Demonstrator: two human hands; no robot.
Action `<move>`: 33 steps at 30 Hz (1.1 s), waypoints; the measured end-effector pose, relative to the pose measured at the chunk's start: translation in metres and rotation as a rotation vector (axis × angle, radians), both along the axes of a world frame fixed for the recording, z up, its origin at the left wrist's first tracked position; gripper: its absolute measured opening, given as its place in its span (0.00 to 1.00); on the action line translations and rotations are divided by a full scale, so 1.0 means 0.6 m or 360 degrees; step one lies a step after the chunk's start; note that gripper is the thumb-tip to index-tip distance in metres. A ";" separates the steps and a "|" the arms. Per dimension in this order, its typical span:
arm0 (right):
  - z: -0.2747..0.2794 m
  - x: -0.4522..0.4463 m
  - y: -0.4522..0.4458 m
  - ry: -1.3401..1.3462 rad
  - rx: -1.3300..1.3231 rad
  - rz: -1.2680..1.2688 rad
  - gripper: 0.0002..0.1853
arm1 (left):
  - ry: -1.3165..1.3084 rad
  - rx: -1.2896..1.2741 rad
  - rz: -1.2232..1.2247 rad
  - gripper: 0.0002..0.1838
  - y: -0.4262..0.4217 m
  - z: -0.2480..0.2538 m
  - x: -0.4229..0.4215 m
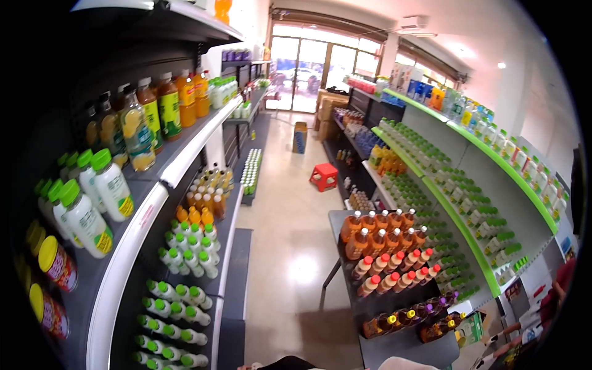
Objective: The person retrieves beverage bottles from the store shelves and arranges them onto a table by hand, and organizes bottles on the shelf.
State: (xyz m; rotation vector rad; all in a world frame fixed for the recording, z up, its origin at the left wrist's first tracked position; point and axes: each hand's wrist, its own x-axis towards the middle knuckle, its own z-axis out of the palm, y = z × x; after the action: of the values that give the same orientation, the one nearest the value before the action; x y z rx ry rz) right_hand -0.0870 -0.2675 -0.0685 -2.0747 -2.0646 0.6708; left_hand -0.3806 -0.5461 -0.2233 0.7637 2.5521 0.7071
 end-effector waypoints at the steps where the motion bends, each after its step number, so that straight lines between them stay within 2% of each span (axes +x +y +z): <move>1: 0.007 -0.007 0.005 0.0062 -0.0023 0.0033 0.34 | -0.0142 0.0057 0.0059 0.20 -0.012 0.003 -0.005; 4: 0.024 -0.027 0.013 0.0230 -0.0097 0.0125 0.34 | -0.0495 0.0180 0.0190 0.18 -0.015 0.003 -0.023; 8: 0.041 -0.049 0.027 0.0407 -0.0189 0.0238 0.33 | -0.0650 0.0080 0.0194 0.18 -0.004 -0.014 -0.034; 20: 0.092 -0.054 0.017 0.0839 -0.0460 0.0358 0.32 | -0.0773 -0.0017 -0.0067 0.17 0.018 -0.098 -0.045; 22: 0.096 -0.058 0.016 0.0889 -0.0492 0.0378 0.32 | -0.0612 -0.0133 -0.0106 0.16 0.055 -0.120 -0.030; 23: 0.098 -0.060 0.018 0.0914 -0.0507 0.0382 0.32 | -0.0671 -0.0139 -0.0135 0.16 0.062 -0.129 -0.041; 33: 0.100 -0.136 0.116 0.1082 -0.0737 0.0449 0.31 | -0.0908 -0.0062 -0.0466 0.18 0.321 -0.038 -0.148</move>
State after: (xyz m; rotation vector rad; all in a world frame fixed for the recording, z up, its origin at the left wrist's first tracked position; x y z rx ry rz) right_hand -0.1687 -0.1979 -0.0087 -1.3970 -1.8978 1.7473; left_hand -0.4696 -0.3535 -0.2458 0.7682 1.8904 0.6601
